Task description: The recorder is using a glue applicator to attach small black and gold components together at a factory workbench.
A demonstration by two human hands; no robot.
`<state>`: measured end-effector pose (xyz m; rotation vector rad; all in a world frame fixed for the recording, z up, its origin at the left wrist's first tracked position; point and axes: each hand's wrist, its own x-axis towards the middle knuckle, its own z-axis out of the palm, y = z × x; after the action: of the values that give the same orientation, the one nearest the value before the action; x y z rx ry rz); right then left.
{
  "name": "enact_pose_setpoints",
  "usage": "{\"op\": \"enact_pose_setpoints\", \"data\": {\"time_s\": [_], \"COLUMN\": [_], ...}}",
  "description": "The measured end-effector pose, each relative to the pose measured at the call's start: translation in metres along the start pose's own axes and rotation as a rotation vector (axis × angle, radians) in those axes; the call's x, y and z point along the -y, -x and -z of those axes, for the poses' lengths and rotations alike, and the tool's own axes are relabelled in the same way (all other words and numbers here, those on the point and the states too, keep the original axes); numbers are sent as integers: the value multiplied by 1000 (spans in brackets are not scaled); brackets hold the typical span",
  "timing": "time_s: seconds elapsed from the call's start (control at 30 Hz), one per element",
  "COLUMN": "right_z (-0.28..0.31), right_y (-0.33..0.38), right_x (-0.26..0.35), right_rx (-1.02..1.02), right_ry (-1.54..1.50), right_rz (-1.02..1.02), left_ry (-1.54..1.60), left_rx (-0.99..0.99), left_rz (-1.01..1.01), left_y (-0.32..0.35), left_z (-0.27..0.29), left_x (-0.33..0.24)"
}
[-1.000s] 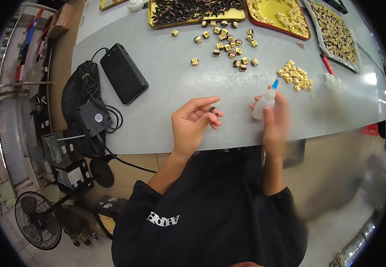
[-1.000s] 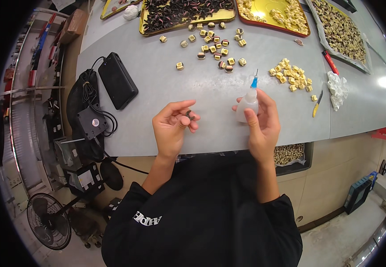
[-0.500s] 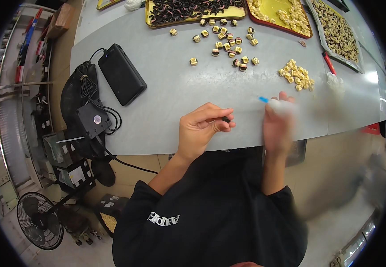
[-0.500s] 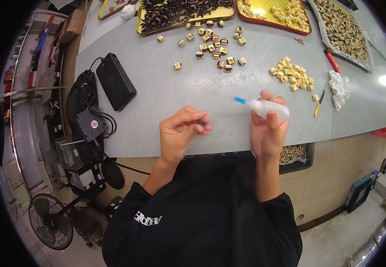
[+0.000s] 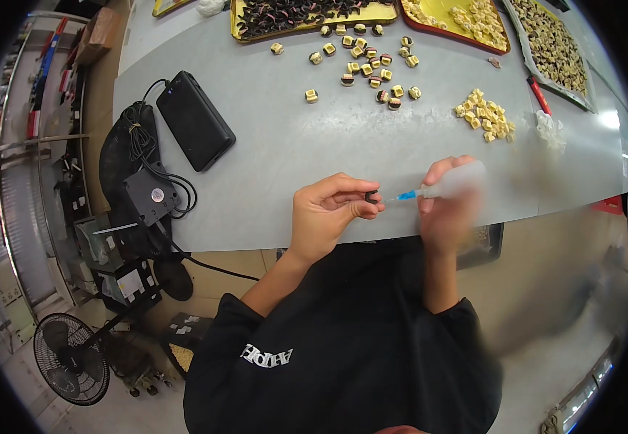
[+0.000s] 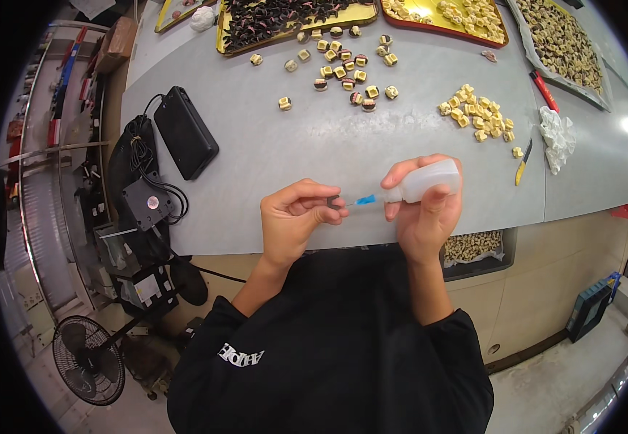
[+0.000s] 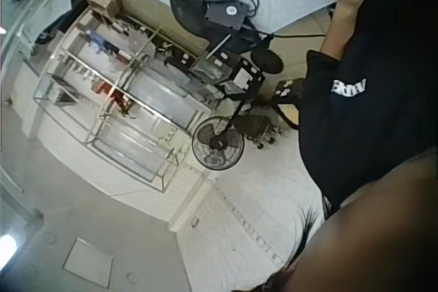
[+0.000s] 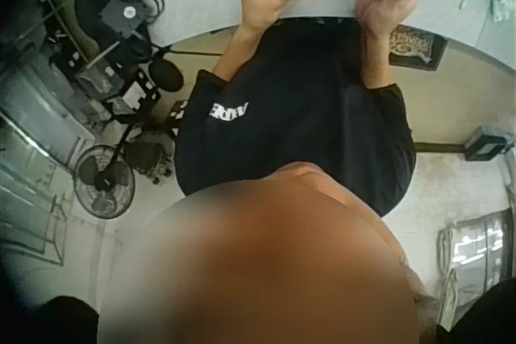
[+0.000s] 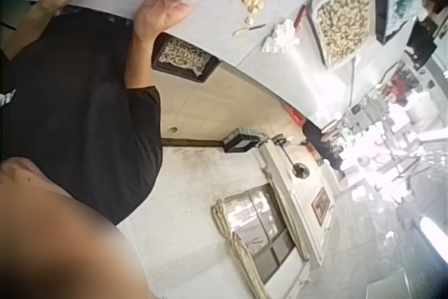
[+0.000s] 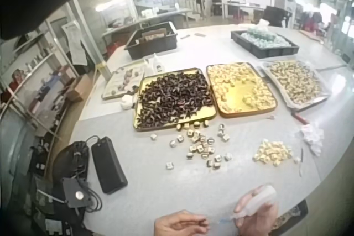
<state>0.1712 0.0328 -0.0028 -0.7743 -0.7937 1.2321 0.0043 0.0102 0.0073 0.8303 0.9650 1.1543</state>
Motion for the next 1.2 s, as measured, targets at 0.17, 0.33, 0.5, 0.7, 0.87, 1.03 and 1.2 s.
{"op": "enact_pose_setpoints", "data": {"time_s": [0.17,0.33,0.5,0.7,0.87,1.03,1.2], "right_z": [-2,-5,-9,-14,-15,-15,-11], "right_y": [4,5,6,7,7,7,7], "right_x": [1,5,8,9,10,12,12], "right_rx": [66,72,84,93,87,63,57], "right_ry": [73,161,216,244,286,279,304], "right_rz": [92,119,117,119,119,103,169], "left_ry": [-65,-74,-144,-174,-173,-168,-142], "left_rx": [63,40,50,60,69,68,48], "left_rz": [-195,-227,-237,-257,-265,-259,-236], "left_y": [0,0,0,0,0,0,1], "left_z": [2,-1,-1,0,1,1,-1], "left_x": [7,4,3,3,4,5,3]}}
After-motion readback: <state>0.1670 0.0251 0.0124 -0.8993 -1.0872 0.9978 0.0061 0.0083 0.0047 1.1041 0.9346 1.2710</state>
